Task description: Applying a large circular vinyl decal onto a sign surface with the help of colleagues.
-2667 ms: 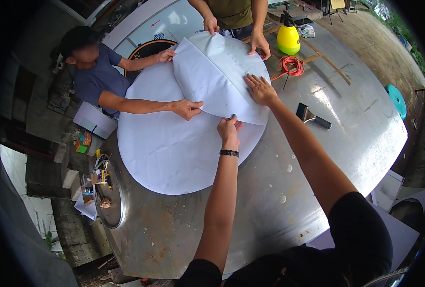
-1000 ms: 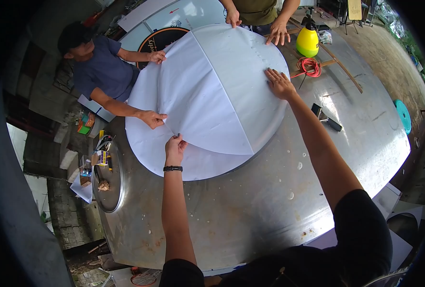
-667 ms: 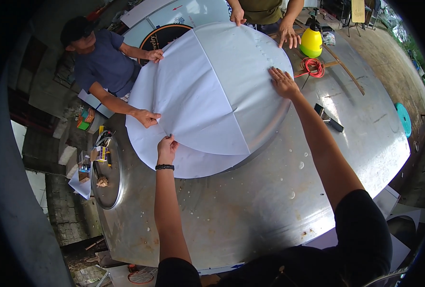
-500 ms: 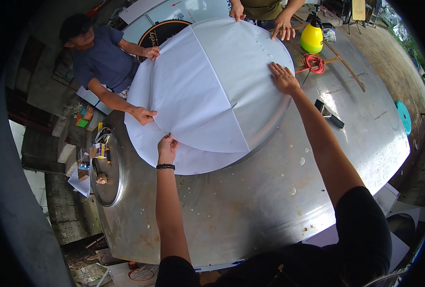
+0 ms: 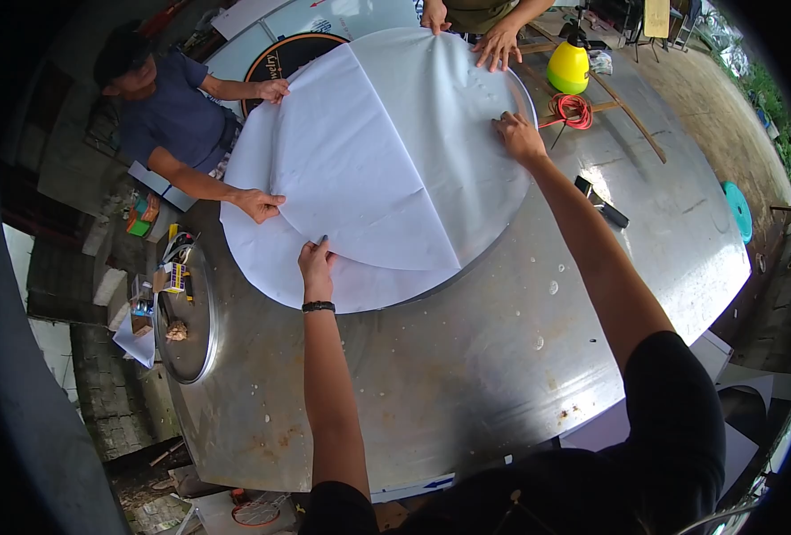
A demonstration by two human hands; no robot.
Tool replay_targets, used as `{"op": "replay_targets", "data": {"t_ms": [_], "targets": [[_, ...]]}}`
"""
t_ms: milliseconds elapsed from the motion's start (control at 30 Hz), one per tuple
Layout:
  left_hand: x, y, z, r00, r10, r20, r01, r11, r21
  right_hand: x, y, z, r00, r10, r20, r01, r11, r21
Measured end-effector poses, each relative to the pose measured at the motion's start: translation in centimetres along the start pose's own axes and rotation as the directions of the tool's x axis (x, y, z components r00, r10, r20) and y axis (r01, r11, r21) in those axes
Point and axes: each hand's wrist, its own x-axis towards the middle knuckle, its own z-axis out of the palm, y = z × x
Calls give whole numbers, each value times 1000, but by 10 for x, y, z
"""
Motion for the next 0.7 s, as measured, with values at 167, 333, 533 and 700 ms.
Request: {"op": "replay_targets", "data": {"t_ms": [167,333,533,700], "targets": [[-4,2,4,999,14,-29,-13,1000,11,-15,-19,-16,993,39,107,-29,996,-89],[-1,-1,-11,999,17,-36,-18,1000,-24,-83,-115,-18,994,-103,41,93,977,193],[-4,5,-1,1000,-17,3,17,996,-89,-134,-122,-35,961,-272,42,271,962,16],[-2,5,-4,1000,-16,18,18,993,-115,-129,-108,-34,979,-199,38,201,976,-84]]}}
